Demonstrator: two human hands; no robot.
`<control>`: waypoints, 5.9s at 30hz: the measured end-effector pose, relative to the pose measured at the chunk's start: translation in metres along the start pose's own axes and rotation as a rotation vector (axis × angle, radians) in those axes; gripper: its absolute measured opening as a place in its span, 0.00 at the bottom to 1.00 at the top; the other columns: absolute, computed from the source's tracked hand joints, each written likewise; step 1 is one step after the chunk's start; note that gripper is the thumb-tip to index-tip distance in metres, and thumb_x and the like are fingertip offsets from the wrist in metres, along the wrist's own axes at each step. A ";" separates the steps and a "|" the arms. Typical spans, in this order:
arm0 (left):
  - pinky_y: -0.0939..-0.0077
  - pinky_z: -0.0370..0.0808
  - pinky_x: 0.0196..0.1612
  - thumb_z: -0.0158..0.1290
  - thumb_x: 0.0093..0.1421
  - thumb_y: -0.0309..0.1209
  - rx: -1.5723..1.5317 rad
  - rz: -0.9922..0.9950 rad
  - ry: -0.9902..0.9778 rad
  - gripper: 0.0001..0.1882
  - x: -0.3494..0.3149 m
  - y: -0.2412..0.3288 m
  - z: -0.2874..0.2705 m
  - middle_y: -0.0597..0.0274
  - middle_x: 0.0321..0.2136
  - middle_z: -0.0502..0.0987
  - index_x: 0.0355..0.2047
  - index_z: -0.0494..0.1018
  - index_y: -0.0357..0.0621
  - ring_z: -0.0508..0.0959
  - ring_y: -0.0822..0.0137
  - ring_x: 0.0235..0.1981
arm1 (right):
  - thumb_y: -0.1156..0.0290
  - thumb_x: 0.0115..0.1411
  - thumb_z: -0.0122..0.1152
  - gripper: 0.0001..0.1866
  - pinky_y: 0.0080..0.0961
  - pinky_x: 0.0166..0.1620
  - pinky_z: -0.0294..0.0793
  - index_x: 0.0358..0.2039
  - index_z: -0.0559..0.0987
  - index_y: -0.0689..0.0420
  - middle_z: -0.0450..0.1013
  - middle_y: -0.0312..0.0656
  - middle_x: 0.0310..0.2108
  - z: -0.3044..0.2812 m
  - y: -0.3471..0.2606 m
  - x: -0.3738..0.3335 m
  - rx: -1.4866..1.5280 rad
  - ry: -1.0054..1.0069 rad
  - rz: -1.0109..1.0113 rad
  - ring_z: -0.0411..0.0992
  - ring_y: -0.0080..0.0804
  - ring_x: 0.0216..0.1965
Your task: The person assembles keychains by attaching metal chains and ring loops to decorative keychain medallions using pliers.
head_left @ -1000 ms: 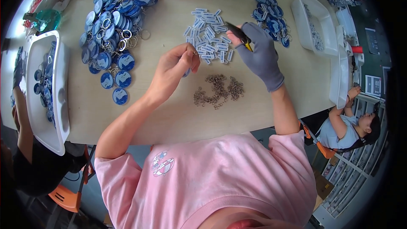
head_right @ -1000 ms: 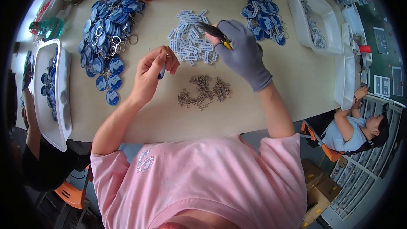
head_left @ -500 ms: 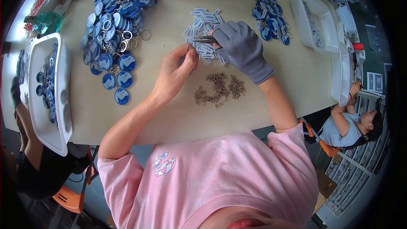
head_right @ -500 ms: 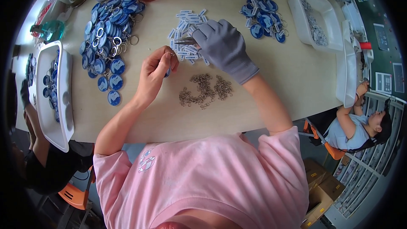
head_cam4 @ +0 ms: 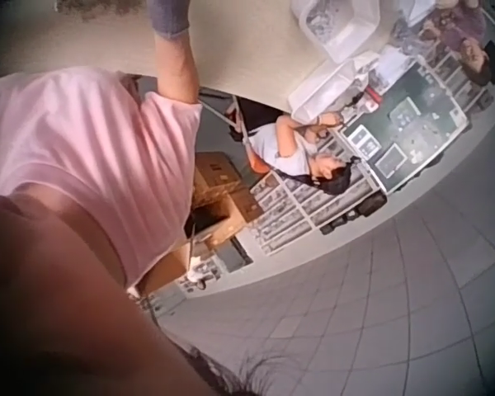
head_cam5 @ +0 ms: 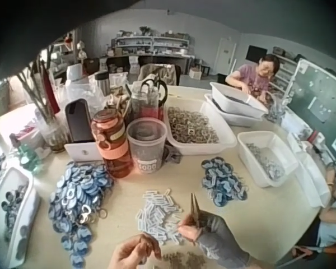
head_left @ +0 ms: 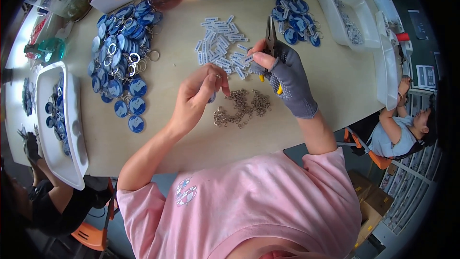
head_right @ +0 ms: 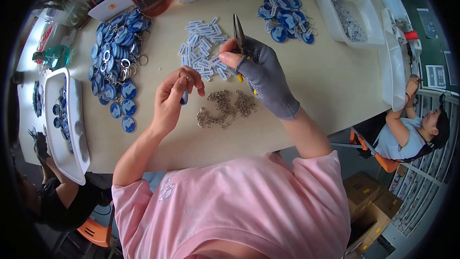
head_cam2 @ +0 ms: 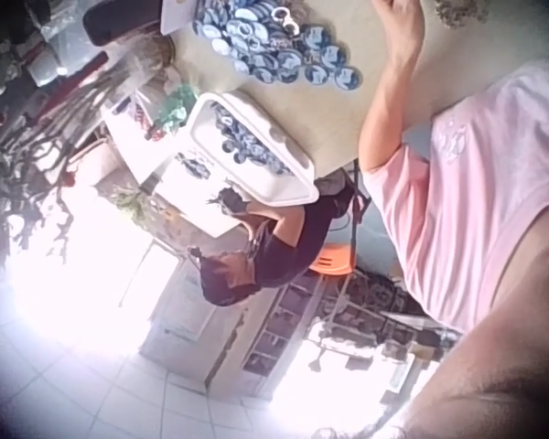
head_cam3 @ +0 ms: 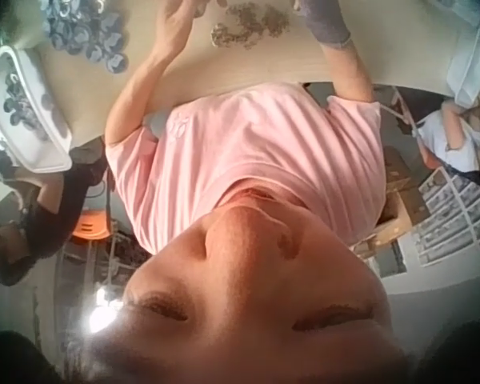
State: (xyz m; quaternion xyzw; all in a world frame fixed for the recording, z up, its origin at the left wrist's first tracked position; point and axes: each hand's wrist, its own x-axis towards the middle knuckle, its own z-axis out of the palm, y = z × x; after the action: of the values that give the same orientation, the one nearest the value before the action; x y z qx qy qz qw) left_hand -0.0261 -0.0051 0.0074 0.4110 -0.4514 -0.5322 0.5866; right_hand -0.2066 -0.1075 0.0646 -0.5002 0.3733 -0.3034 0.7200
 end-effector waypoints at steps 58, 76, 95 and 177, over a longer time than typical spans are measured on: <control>0.74 0.62 0.27 0.45 0.61 0.21 0.342 0.163 0.149 0.04 -0.006 -0.001 0.000 0.60 0.24 0.66 0.28 0.66 0.35 0.64 0.69 0.23 | 0.70 0.44 0.72 0.23 0.35 0.43 0.69 0.43 0.76 0.52 0.70 0.40 0.40 -0.003 0.014 -0.024 -1.427 -0.036 -0.850 0.69 0.40 0.39; 0.74 0.63 0.30 0.44 0.59 0.20 0.365 0.192 0.050 0.02 -0.006 -0.001 -0.004 0.58 0.25 0.66 0.29 0.66 0.33 0.64 0.66 0.25 | 0.68 0.41 0.73 0.20 0.32 0.32 0.70 0.38 0.79 0.49 0.69 0.35 0.30 -0.002 0.010 -0.032 -1.451 -0.033 -0.810 0.70 0.34 0.31; 0.77 0.62 0.25 0.41 0.60 0.20 0.567 0.324 0.113 0.06 -0.006 0.006 -0.004 0.58 0.26 0.68 0.26 0.65 0.34 0.65 0.71 0.23 | 0.64 0.50 0.69 0.17 0.35 0.37 0.68 0.40 0.77 0.53 0.67 0.39 0.34 0.014 0.017 -0.039 -1.303 0.010 -0.684 0.69 0.38 0.35; 0.64 0.66 0.52 0.56 0.50 0.21 1.595 0.196 0.055 0.10 0.010 0.056 -0.117 0.53 0.41 0.71 0.35 0.74 0.37 0.70 0.54 0.46 | 0.68 0.58 0.63 0.11 0.27 0.34 0.70 0.35 0.75 0.63 0.68 0.43 0.28 -0.080 0.027 -0.033 -1.018 -0.006 -0.300 0.70 0.37 0.29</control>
State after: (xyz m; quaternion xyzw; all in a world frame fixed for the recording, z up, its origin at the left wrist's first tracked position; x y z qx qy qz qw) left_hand 0.1019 -0.0099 0.0325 0.6775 -0.7151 0.0147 0.1714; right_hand -0.2904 -0.1116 0.0296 -0.8353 0.3954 -0.1820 0.3357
